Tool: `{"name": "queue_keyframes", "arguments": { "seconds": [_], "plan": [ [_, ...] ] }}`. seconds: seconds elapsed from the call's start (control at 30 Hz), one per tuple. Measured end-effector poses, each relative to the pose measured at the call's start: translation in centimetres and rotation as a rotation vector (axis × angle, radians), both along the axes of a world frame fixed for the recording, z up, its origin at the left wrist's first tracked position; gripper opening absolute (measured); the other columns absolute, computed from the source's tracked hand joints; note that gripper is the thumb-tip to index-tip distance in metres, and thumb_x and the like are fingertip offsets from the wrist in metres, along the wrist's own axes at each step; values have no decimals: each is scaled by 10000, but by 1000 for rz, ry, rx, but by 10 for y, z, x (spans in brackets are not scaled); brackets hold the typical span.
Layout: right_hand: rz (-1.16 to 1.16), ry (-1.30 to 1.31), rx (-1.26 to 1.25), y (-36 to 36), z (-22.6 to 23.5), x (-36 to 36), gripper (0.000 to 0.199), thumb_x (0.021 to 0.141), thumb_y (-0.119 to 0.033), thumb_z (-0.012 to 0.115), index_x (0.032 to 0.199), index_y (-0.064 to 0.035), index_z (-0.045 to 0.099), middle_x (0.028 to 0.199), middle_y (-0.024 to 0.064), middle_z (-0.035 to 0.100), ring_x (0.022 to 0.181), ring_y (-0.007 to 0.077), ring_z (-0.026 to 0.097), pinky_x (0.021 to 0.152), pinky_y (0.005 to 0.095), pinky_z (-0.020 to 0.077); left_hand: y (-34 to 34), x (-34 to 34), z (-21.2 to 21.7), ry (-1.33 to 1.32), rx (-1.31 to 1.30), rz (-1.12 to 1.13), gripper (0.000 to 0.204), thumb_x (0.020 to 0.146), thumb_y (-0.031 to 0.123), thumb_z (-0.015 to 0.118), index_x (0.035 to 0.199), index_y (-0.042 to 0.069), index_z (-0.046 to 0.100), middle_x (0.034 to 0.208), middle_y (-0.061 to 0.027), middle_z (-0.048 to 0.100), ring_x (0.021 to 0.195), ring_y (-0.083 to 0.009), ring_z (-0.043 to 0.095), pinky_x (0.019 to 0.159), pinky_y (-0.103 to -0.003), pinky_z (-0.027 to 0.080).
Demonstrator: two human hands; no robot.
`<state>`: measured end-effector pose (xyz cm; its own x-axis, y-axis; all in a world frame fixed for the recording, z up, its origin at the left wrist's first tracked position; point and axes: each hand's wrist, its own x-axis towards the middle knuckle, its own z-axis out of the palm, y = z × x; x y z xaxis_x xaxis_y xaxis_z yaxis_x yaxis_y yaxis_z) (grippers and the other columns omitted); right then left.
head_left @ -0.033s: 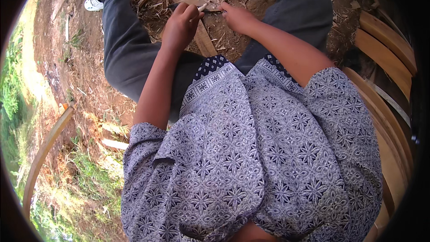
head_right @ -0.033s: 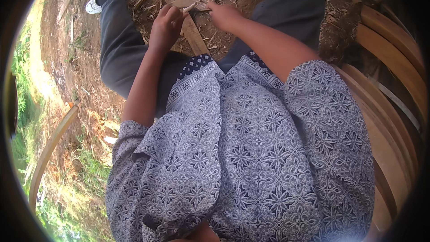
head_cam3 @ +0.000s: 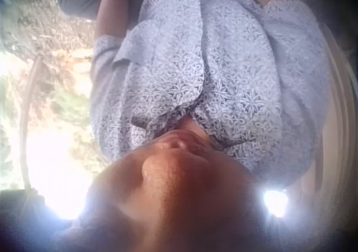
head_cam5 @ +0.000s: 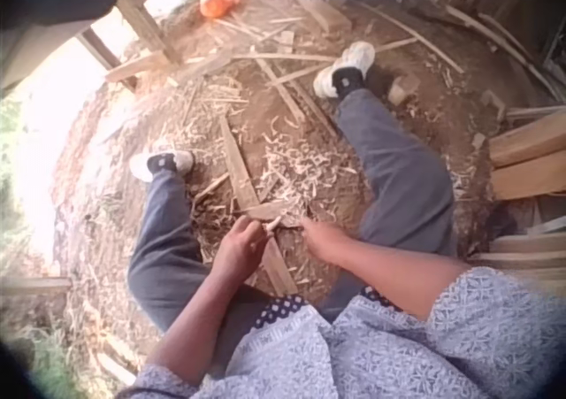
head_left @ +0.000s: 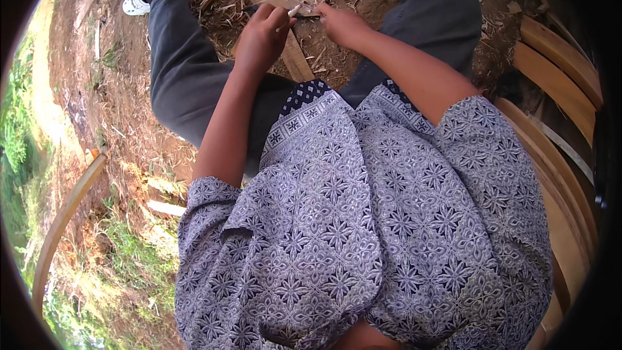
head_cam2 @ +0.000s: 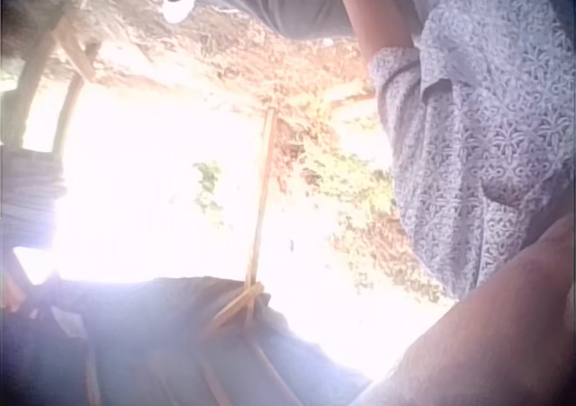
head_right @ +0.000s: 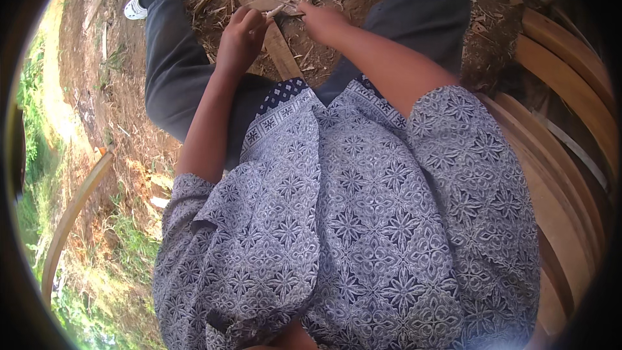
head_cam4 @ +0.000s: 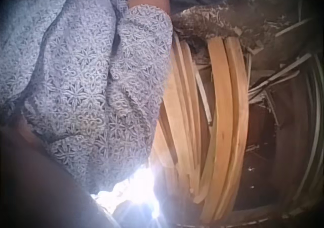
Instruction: The person sits on the ground and uses a knife to carve a small piece of wood held in their left hand. They repeatedly shave thin strips from the wood, creating a pile of shavings on the ground.
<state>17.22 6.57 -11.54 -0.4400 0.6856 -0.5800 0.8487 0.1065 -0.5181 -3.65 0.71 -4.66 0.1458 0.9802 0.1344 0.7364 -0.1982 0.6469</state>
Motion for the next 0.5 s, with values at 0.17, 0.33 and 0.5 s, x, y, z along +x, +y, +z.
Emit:
{"name": "queue_keyframes", "arguments": {
  "seconds": [0.17,0.33,0.5],
  "plan": [
    [-99,-107,25,22,-12,-27,325,1016,-222,517,1338,-198,545,1080,199,715,998,393,703,819,535,535,3,3,2,-19,4,31,198,905,124,761,869,18,597,857,-151,591,742,-380,622,652,-456,507],
    [-105,38,61,17,-9,-18,324,1012,-214,529,1334,-180,541,1049,215,712,974,401,701,805,527,540,-1,-2,-2,1,-23,98,218,886,122,784,850,8,601,849,-148,609,732,-364,631,646,-441,509],
    [47,17,-29,9,10,1,337,1029,-265,526,1360,-203,532,1072,217,702,1023,409,682,847,526,526,-3,-2,-4,25,-22,89,211,891,128,781,849,18,606,845,-143,611,750,-363,642,643,-442,511]
  ]
}}
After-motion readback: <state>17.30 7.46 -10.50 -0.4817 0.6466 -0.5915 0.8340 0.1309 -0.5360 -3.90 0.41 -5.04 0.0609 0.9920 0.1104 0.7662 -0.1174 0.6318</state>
